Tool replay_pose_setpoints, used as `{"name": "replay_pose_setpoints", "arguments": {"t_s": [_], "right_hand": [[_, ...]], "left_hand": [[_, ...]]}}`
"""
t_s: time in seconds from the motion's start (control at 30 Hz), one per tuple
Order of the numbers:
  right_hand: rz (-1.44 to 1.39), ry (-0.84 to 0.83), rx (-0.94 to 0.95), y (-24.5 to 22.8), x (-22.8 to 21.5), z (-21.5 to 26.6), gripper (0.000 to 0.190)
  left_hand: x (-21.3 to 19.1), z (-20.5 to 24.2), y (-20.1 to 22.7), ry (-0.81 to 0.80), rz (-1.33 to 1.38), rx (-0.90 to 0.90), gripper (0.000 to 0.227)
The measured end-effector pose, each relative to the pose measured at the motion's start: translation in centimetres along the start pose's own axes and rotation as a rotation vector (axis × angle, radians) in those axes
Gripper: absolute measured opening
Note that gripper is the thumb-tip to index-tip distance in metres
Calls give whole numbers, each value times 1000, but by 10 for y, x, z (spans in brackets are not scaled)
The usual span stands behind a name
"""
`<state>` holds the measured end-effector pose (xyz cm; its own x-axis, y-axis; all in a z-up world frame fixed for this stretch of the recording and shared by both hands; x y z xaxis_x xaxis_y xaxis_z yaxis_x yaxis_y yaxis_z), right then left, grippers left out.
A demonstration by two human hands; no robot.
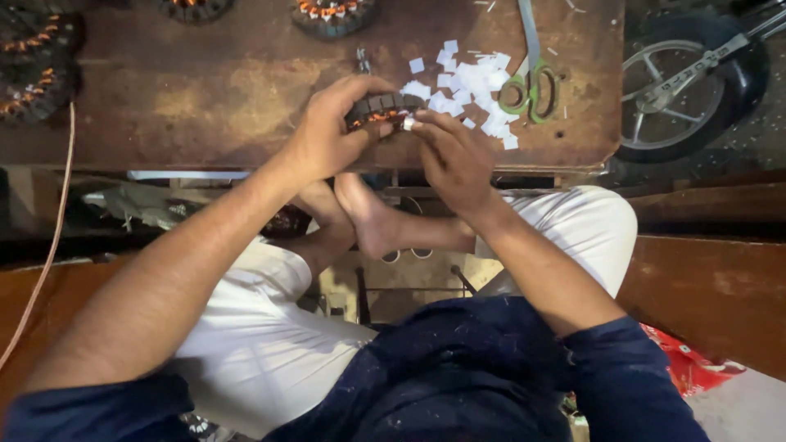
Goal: The person sits at a workbench and inserts small white paper pieces into the slots of a circular stator component. They use scissors to trim the paper and continue placing pieces into the slots of the stator.
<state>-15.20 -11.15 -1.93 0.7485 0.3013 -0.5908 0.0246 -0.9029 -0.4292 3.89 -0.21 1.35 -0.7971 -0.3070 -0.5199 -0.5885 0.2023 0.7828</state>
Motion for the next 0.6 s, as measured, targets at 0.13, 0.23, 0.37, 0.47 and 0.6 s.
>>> {"name": "replay_pose_setpoints", "arguments": {"t_s": [0.13,0.23,0.37,0.47,0.6], "right_hand": [[16,4,-183,1,1,-16,27],[28,-66,-189,3,-3,-18,27],[6,-194,-140,8,-14,-26,29],[-90,-244,-33,14,-19,-28,29],[-284,-194,150,19,-14,-25,28]], "left_hand": [[3,-1,-6,33,76,-16,40],[10,-1,-9,77,48,-71,38],[12,-2,-6,90,41,-89,33],[10,-2,-1,73,-8,-19,33],[7,-5,0,51,20,-6,28]]}}
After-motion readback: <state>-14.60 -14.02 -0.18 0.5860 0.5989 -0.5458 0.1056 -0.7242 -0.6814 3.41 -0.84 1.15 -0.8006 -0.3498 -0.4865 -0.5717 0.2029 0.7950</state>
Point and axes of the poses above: each hand's wrist, its own z-axis away from the middle knuckle, its own x-axis out of the palm, y = z × x, the point moved 2 cm from there along -z, towards the middle knuckle, and after that the axes turned 5 degrees about -y, right-handed, at the moved point
